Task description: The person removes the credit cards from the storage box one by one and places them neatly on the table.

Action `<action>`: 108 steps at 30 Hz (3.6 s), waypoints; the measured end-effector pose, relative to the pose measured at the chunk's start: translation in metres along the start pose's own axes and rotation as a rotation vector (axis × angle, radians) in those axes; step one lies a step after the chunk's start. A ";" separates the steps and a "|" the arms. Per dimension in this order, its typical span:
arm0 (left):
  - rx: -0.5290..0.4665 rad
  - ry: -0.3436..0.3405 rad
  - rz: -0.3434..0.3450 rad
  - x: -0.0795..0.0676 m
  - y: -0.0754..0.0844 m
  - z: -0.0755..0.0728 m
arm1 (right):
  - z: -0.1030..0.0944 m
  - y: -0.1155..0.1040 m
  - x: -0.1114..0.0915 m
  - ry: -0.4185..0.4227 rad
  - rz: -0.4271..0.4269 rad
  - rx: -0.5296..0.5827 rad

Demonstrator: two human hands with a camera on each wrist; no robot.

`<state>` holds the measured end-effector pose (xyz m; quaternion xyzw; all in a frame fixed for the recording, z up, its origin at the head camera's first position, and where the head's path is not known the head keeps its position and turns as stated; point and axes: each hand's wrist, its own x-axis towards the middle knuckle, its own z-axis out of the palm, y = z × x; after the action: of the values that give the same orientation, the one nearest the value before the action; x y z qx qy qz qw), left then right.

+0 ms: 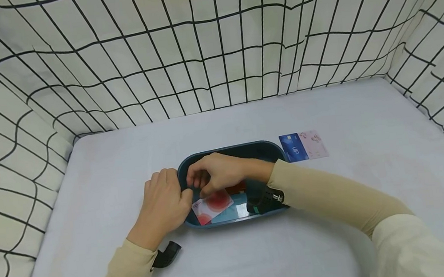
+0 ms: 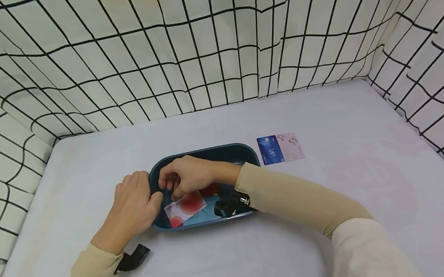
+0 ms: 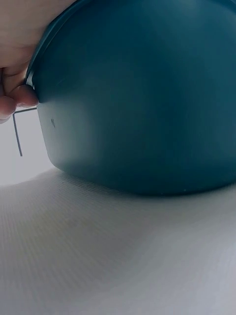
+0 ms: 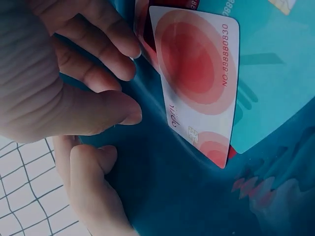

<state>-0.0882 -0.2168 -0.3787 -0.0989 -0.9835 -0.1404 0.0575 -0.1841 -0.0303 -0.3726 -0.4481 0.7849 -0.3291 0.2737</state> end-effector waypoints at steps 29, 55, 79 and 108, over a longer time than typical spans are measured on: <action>0.008 0.022 0.021 0.000 0.000 -0.001 | 0.001 0.003 -0.001 -0.166 0.012 -0.081; 0.006 0.021 0.016 0.001 -0.001 0.001 | 0.002 0.004 -0.003 -0.230 -0.003 -0.133; -0.010 -0.008 -0.005 -0.001 -0.001 0.000 | -0.009 0.006 -0.010 -0.302 0.030 -0.062; -0.016 0.000 0.004 0.000 -0.001 -0.002 | -0.013 0.010 -0.009 -0.365 0.052 0.080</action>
<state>-0.0884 -0.2187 -0.3774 -0.1013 -0.9821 -0.1480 0.0572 -0.1942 -0.0149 -0.3705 -0.4685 0.7198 -0.2663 0.4377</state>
